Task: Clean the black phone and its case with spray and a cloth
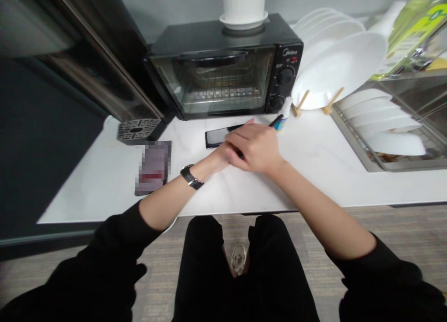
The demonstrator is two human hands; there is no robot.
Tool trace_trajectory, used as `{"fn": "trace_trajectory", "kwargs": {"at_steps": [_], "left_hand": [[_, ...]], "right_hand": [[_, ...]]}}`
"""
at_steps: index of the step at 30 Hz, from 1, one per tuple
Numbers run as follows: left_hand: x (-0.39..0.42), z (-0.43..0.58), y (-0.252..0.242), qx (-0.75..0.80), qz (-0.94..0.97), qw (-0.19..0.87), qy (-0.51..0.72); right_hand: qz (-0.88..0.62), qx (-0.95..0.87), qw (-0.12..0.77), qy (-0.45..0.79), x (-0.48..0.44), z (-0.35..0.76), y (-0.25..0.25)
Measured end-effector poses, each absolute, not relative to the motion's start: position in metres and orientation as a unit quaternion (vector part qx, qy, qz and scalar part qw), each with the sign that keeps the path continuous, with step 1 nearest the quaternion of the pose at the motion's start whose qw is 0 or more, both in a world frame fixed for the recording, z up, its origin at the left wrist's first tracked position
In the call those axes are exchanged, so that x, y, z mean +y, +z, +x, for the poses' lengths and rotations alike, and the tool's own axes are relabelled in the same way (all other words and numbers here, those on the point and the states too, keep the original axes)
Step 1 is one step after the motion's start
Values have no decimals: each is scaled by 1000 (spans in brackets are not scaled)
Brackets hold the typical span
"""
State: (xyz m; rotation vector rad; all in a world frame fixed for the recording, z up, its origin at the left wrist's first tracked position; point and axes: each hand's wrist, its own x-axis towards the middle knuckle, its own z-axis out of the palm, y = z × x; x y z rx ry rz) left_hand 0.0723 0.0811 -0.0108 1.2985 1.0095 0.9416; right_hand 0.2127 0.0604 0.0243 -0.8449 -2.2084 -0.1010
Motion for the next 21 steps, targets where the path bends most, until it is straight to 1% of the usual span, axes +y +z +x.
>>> {"fn": "trace_trajectory", "kwargs": {"at_steps": [3, 4, 5, 6, 9, 11, 15, 19, 20, 21], "left_hand": [[87, 78, -6, 351, 579, 679, 283], [87, 78, -5, 320, 593, 694, 255], [87, 77, -5, 290, 618, 690, 243], [86, 77, -5, 263, 654, 664, 250], [81, 76, -6, 199, 768, 524, 310], [78, 77, -8, 182, 800, 471, 323], [76, 78, -12, 199, 818, 456, 290], [77, 75, -13, 193, 842, 426, 268], [77, 74, -13, 191, 848, 417, 267], [77, 74, -13, 193, 852, 408, 266]], "right_hand": [[-427, -719, 547, 36, 65, 232, 32], [-451, -665, 593, 50, 64, 233, 35], [-469, -620, 626, 56, 63, 232, 37], [-481, -589, 647, 58, 62, 230, 38], [-493, -535, 679, 94, 60, 220, 36], [-494, -502, 695, 146, 59, 214, 34], [-477, -457, 720, 211, 59, 213, 46], [-419, -398, 794, 191, 59, 222, 88], [-408, -427, 787, 177, 56, 223, 98], [-405, -487, 755, 167, 52, 223, 105]]}}
